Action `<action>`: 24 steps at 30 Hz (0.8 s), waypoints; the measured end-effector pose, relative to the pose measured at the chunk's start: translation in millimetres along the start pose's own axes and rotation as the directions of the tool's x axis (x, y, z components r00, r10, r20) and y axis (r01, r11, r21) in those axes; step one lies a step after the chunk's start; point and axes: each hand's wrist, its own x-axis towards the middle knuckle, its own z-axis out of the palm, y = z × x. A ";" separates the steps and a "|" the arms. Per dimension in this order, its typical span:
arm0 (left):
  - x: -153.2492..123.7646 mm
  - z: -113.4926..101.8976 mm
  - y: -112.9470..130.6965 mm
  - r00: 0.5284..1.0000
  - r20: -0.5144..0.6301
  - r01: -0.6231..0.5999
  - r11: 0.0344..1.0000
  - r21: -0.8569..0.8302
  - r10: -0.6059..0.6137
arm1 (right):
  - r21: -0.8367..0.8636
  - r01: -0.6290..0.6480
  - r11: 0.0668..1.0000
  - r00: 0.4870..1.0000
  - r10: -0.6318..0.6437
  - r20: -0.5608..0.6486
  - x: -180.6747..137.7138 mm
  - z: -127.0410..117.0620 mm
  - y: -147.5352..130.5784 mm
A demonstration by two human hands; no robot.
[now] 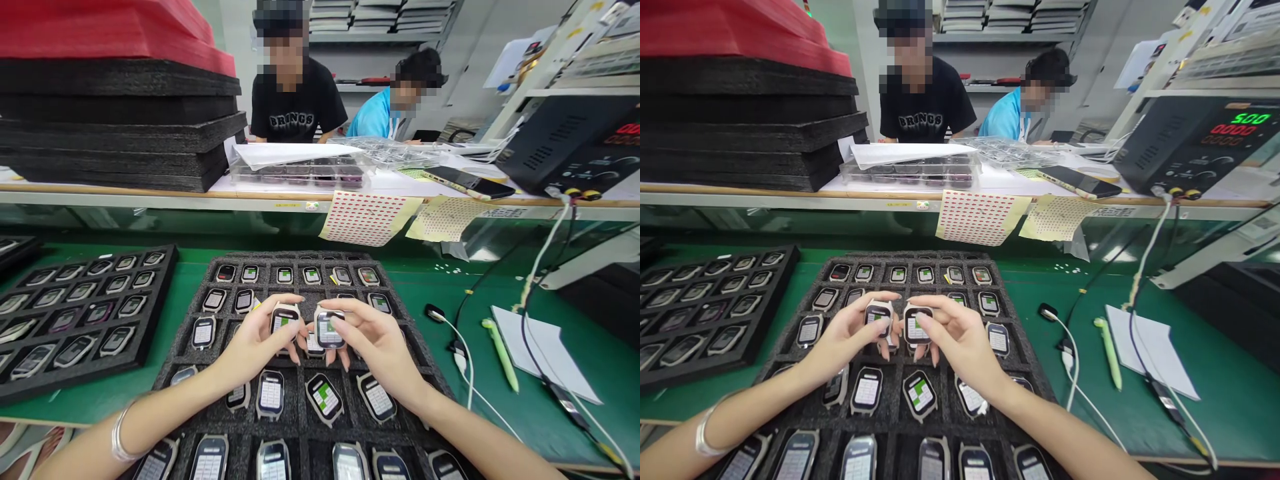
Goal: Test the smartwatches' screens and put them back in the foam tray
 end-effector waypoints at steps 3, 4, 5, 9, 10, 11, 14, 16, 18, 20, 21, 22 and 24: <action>1.9 0.1 -1.1 1.000 -0.013 0.012 0.999 0.036 -0.011 | 0.062 0.007 0.998 0.997 -0.012 0.081 -1.2 -2.2 0.2; 2.4 0.1 -1.0 1.000 -0.018 0.010 0.999 0.037 -0.010 | 0.081 0.010 0.997 0.994 -0.019 0.106 -1.2 -3.3 0.4; 2.7 0.1 -0.6 1.000 -0.023 0.011 0.999 0.033 -0.010 | 0.093 0.012 0.996 0.992 -0.024 0.125 -1.0 -4.2 0.7; 2.3 -0.4 -0.1 0.999 -0.041 0.013 1.000 -0.016 -0.014 | 0.077 0.012 0.997 0.992 -0.021 0.124 -0.2 -4.3 0.9; 2.1 -0.7 -0.5 0.999 -0.042 0.013 0.999 -0.036 -0.014 | 0.063 0.007 0.998 0.994 -0.014 0.112 -0.3 -3.4 0.9; 1.8 -0.9 -1.0 0.999 -0.044 0.012 0.998 -0.057 -0.014 | 0.049 0.002 0.999 0.995 -0.007 0.103 -0.6 -2.5 1.0; 2.0 -1.1 -1.9 0.998 -0.053 0.024 0.996 -0.089 -0.029 | 0.013 -0.005 1.000 0.996 0.004 0.090 -2.0 -0.4 0.7; 2.6 -0.6 -1.3 0.997 -0.073 0.032 0.996 -0.085 -0.039 | -0.014 0.002 1.000 0.996 -0.001 0.092 -2.4 -0.4 -0.3; 3.1 0.2 -0.3 0.995 -0.091 0.041 0.996 -0.082 -0.049 | -0.044 0.017 0.999 0.994 -0.012 0.107 -1.7 -1.5 -2.0; 3.0 0.7 0.1 0.993 -0.102 0.045 0.995 -0.089 -0.054 | -0.070 0.036 0.997 0.991 -0.027 0.129 0.6 -3.6 -3.5; 2.6 0.7 0.0 0.993 -0.103 0.042 0.995 -0.095 -0.052 | -0.082 0.041 0.996 0.990 -0.029 0.139 2.6 -5.1 -3.6; 2.3 0.2 -0.4 0.994 -0.100 0.034 0.994 -0.101 -0.044 | -0.091 0.039 0.995 0.989 -0.026 0.144 5.0 -6.8 -3.1; 2.6 -2.5 -1.8 0.996 -0.089 0.010 0.994 -0.105 -0.019 | -0.102 0.021 0.995 0.988 -0.005 0.153 12.0 -11.0 0.6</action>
